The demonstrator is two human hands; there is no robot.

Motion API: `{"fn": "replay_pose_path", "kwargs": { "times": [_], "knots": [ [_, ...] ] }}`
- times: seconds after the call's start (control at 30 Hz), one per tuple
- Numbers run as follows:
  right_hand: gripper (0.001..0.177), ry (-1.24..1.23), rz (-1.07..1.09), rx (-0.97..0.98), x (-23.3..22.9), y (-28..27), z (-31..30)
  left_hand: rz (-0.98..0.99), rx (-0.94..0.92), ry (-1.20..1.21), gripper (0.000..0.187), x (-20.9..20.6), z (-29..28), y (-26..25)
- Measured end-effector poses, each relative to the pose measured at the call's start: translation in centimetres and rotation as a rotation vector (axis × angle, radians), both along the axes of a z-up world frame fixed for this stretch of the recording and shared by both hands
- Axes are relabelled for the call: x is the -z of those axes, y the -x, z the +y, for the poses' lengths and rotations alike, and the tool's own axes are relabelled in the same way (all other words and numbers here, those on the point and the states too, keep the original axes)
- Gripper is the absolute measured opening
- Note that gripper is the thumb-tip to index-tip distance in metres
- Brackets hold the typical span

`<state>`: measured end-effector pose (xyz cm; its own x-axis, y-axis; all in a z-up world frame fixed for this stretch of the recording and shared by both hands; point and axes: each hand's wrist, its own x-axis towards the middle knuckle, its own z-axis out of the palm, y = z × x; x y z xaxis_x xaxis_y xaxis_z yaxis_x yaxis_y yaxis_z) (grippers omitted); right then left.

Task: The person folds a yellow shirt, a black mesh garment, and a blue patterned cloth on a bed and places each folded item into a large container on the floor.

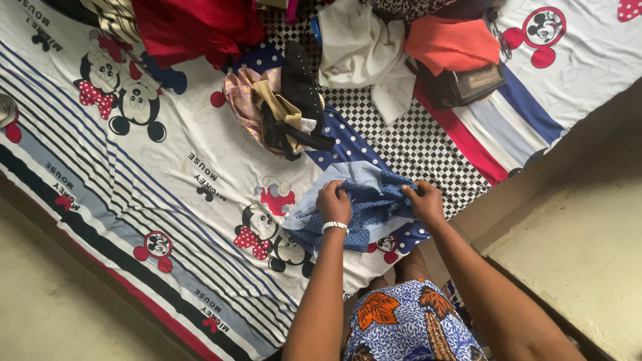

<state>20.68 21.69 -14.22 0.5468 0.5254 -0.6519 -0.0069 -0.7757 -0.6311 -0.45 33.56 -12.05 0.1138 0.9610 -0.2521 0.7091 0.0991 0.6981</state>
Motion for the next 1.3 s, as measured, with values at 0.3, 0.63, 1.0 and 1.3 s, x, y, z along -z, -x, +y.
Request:
{"fn": "replay_pose_path", "kwargs": {
  "times": [0.3,0.63,1.0,1.3],
  "knots": [
    [0.017,-0.260,0.064,0.101,0.0,-1.2,2.2,0.079,0.242,0.400,0.040,-2.2,-0.9,-1.7],
    [0.023,-0.252,0.148,0.116,0.7,-1.4,0.7,0.234,0.446,-0.184,0.062,2.6,3.6,-4.2],
    [0.018,-0.258,-0.045,0.018,1.0,-3.1,0.0,0.325,0.470,0.123,0.032,-1.2,3.7,-5.4],
    [0.036,-0.149,-0.228,-0.030,-1.2,-1.5,2.7,0.238,0.421,0.038,0.054,-2.0,-0.5,-2.9]
  ]
}}
